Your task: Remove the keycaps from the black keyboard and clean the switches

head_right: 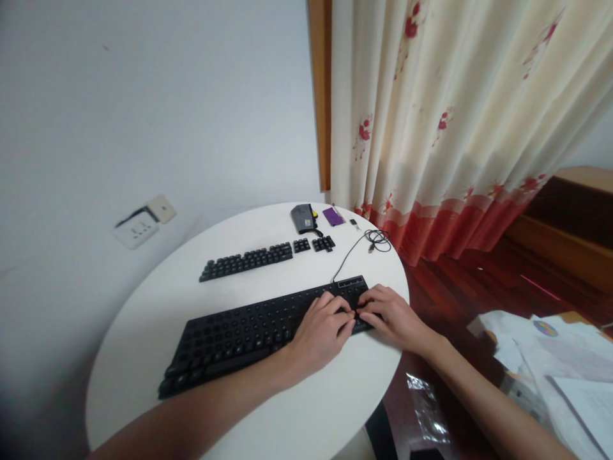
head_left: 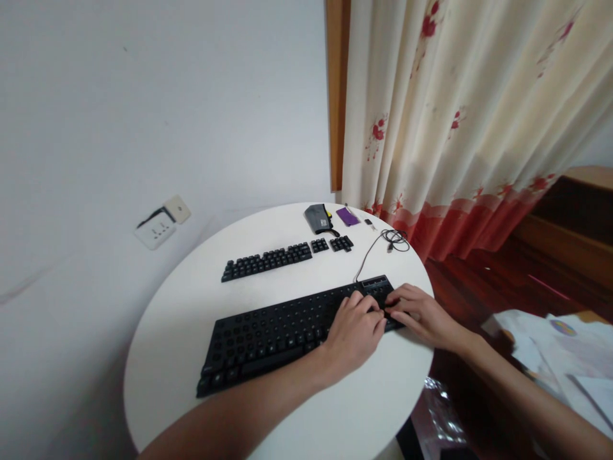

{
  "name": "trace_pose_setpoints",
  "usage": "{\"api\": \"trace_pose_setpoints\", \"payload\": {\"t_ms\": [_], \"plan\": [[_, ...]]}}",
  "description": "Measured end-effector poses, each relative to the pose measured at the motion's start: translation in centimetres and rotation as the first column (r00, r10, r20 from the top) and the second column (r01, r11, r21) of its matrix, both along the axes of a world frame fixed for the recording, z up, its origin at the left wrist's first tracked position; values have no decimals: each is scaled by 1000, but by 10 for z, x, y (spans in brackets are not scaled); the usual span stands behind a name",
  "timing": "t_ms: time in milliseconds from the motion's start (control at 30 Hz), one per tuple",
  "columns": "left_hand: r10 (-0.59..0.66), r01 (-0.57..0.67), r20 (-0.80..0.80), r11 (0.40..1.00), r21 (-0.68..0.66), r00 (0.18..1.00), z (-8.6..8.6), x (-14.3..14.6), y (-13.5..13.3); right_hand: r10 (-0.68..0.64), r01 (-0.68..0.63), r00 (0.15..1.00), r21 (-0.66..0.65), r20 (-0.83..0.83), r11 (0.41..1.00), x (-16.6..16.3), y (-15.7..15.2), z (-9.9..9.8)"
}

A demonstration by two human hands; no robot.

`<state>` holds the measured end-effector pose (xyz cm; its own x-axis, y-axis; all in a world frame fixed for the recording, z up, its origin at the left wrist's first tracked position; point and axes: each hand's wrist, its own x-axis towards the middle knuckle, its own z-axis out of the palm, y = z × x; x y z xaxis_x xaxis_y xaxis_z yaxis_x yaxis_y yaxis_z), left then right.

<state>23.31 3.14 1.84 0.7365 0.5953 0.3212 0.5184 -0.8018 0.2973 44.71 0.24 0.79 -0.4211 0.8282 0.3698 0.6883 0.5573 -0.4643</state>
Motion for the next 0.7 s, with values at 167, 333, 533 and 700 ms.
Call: {"api": "trace_pose_setpoints", "payload": {"t_ms": [167, 333, 533, 700], "plan": [[-3, 3, -40, 1000, 12, 999, -1, -2, -2, -53, 54, 994, -6, 94, 999, -1, -8, 7], [4, -5, -31, 1000, -7, 1000, 8, -5, -3, -141, 141, 990, 27, -27, 990, -6, 24, 17], [26, -26, 21, 1000, -8, 999, 32, -24, -10, -376, 377, 900, 39, 219, 925, -31, 128, 18], [78, -77, 135, 997, -16, 988, 39, -68, -10, -383, 399, 859, 26, 341, 917, -42, 178, 10]]}}
